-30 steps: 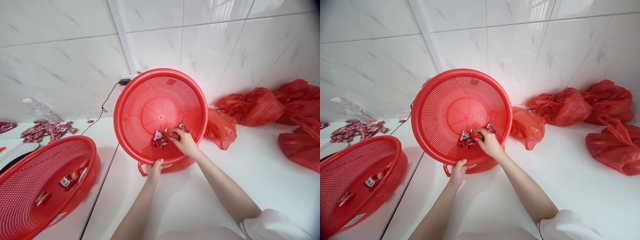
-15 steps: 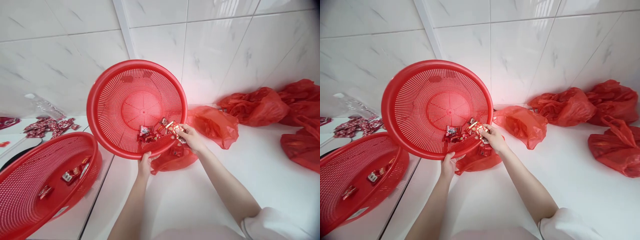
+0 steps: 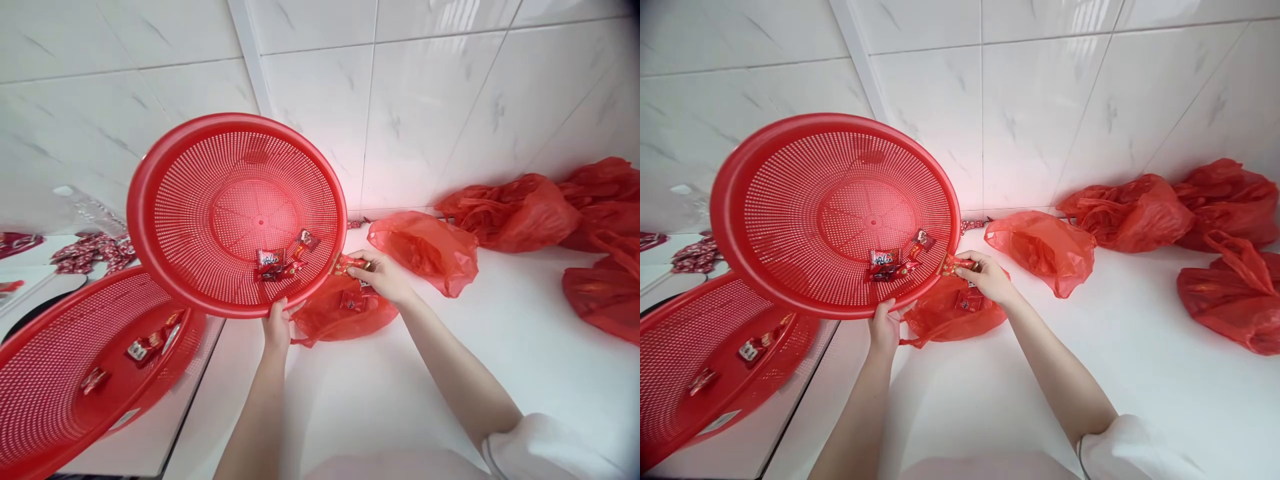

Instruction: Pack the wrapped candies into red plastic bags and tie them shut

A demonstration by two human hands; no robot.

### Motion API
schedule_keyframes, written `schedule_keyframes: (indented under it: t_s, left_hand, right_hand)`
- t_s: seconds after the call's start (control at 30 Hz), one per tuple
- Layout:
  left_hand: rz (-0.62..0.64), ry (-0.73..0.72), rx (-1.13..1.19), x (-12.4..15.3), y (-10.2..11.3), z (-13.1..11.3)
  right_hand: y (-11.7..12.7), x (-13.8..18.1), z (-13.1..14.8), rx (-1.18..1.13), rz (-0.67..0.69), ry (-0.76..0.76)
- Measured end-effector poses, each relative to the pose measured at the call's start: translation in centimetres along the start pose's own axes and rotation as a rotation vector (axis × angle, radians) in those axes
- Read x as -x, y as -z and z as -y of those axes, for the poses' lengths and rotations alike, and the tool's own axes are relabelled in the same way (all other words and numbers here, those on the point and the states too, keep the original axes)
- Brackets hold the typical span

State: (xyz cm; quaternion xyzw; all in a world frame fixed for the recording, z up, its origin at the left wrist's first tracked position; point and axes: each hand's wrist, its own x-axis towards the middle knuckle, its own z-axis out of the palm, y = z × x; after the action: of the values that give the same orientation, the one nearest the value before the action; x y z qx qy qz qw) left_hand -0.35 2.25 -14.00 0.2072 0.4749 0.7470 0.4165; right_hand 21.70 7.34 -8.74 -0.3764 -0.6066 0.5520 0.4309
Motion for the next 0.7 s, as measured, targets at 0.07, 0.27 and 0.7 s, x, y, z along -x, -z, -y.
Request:
schedule_keyframes:
  t_s: [0.07, 0.27, 0.7]
  left_hand:
    - [-0.004, 0.001, 0.006, 0.0, 0.0, 0.1]
    - [-0.007, 0.000, -0.008, 0.2, -0.1, 0.3]
    - [0.040, 0.020, -0.011, 1.0, -0.7, -0.5]
  right_hand:
    - [0.2, 0.1, -0.3, 0.075, 0.084, 0.018]
    - [0.5, 0.1, -1.1, 0.258, 0.200, 0.084]
    - [-0.2, -0.4, -2.4, 0.304, 0.305, 0.100]
